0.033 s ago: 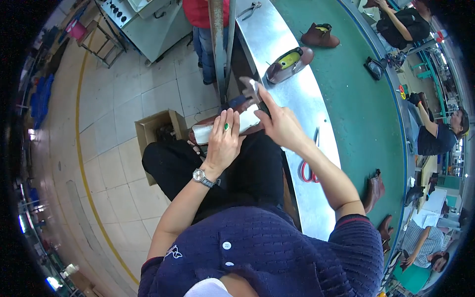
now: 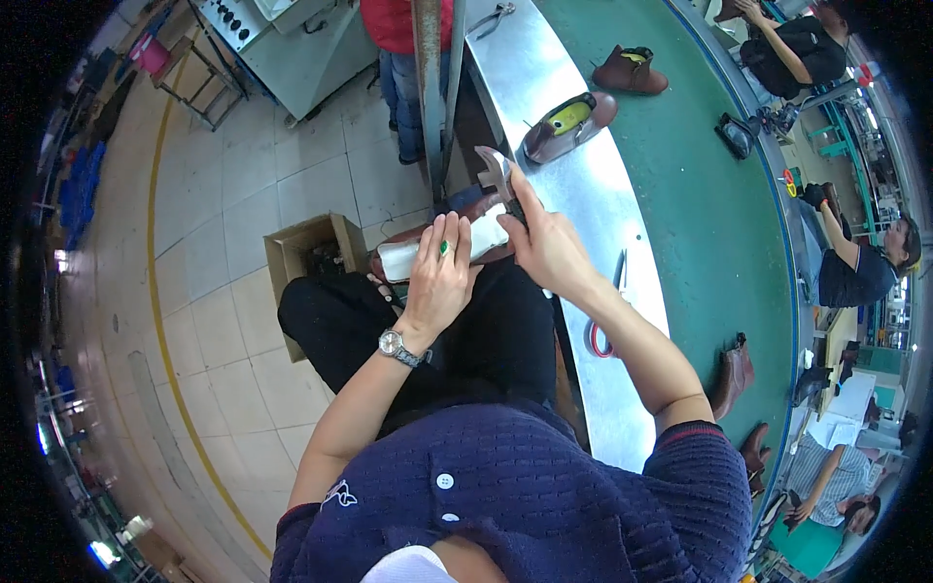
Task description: Assemble and process shoe components using various hand tools in a factory setting.
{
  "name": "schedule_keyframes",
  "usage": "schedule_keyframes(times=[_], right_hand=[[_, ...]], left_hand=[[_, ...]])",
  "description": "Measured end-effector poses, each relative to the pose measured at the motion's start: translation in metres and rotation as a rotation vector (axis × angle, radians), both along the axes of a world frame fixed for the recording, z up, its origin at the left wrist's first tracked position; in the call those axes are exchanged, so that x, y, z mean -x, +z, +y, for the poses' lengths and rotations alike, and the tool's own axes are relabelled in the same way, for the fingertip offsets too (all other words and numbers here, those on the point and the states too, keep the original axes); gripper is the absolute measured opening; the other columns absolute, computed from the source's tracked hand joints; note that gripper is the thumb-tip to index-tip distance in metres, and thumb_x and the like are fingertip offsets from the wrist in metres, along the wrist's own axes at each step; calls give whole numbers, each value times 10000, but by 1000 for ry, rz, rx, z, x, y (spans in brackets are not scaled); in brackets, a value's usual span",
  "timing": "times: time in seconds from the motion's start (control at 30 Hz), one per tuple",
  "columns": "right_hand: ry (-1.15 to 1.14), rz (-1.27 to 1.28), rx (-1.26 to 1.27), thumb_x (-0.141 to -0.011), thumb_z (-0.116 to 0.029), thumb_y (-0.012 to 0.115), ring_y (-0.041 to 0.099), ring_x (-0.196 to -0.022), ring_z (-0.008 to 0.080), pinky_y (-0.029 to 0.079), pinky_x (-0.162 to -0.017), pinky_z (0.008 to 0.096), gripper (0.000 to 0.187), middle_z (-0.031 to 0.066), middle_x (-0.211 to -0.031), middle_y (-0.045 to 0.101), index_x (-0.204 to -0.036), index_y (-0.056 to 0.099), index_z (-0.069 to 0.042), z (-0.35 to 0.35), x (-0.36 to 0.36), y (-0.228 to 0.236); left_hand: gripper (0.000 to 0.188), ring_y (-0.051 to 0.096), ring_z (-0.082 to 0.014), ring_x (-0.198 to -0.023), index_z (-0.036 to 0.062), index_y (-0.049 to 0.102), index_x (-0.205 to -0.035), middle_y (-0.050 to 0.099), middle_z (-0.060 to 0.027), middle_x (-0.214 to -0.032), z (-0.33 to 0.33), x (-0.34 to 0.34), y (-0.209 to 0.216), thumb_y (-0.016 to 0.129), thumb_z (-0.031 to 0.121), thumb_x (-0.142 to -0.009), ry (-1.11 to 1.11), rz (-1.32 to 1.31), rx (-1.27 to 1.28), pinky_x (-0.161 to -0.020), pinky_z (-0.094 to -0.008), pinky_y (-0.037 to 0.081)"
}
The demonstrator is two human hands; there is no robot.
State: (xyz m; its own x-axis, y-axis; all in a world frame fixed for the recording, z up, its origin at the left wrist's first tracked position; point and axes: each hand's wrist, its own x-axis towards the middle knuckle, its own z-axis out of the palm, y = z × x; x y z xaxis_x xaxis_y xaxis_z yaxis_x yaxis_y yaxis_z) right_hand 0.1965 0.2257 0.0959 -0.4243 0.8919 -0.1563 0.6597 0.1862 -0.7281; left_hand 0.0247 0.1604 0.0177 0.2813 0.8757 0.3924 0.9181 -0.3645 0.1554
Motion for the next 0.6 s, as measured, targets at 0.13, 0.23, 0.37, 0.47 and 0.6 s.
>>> schedule_keyframes(times=[0.13,0.23,0.37,0.47,0.6], right_hand=[[216,-390,-248,-916,-134,535,638,-665,435,491,-636,534,690,240,-699,646,-1510,188,-182,-1,6,-7],[230,-313,-270,-913,-133,536,634,-644,438,496,-626,530,714,242,-674,637,-1519,160,-179,-8,13,3],[161,-338,-277,-906,-129,553,636,-637,429,497,-606,524,742,242,-684,640,-1527,150,-184,-13,11,-12],[295,-413,-246,-904,-110,551,635,-620,419,500,-573,498,775,234,-691,644,-1536,109,-181,-16,18,5],[106,-230,-321,-886,-73,550,638,-605,411,506,-560,493,822,245,-719,652,-1544,71,-192,-21,24,-5]], left_hand=[[599,469,-407,-1249,-144,493,-1254,502,-273,-1260,0,0,0,675,212,-808,16,-9,31,-1081,-445,359],[539,473,-416,-1247,-147,496,-1247,507,-262,-1227,-1,1,-4,629,182,-840,-3,-108,21,-1085,-458,356],[450,492,-435,-1229,-130,509,-1231,530,-254,-1203,-2,2,-10,560,118,-859,-13,-10,-73,-1086,-473,364],[380,502,-440,-1221,-93,540,-1183,547,-252,-1184,-4,5,-15,546,93,-852,-10,-13,-113,-1082,-478,374],[271,507,-441,-1220,-33,573,-1092,559,-249,-1172,0,1,-14,547,83,-848,-21,-60,-142,-1076,-482,383]])
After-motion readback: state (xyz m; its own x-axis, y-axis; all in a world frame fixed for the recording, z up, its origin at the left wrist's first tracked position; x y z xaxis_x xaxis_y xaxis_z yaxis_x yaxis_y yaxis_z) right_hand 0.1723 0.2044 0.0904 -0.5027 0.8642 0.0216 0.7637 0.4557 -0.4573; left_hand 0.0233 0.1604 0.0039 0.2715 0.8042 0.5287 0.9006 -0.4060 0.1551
